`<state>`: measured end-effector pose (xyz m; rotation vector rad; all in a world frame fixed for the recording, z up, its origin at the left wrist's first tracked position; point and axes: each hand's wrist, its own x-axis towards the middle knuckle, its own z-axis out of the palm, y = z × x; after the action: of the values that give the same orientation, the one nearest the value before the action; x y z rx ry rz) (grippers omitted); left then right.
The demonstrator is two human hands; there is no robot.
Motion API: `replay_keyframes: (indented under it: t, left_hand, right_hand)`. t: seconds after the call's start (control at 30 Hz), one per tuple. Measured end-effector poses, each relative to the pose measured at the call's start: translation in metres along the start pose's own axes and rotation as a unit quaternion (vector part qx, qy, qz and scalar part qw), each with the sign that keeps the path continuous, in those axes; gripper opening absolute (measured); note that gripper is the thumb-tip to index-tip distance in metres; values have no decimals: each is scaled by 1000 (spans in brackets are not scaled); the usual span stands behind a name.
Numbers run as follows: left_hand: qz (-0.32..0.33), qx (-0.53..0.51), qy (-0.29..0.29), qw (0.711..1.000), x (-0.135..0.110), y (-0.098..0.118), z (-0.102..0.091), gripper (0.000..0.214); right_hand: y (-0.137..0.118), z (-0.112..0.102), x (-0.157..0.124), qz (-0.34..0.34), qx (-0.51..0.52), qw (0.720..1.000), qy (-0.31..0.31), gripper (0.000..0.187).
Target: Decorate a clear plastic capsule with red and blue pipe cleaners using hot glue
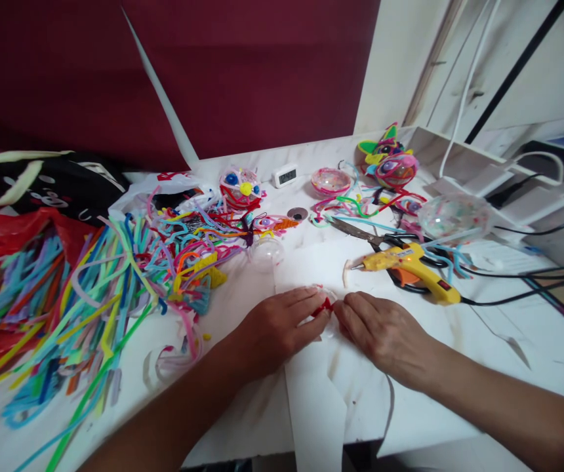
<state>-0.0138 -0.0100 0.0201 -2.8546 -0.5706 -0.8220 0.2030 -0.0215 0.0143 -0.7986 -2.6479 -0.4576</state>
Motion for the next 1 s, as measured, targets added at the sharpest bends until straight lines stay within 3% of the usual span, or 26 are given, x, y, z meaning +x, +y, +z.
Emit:
replay_keyframes:
  t: [0.17, 0.43, 0.73, 1.0]
  left_hand:
    - [2, 2, 1, 1000, 1, 0, 0, 22]
    - [0, 5, -7, 1000, 3, 0, -3, 22]
    - [2, 0, -9, 1000, 3, 0, -3, 21]
    - [0, -4, -4, 1000, 3, 2, -4, 20]
  right_hand:
    - [-1, 2, 0, 13, -11, 1000, 2, 17]
    - [5, -2, -2, 19, 87, 995, 38, 22]
    - [-3, -1, 0, -11, -2, 1000, 23, 14]
    - [-2, 0, -1, 1, 4, 999, 43, 11]
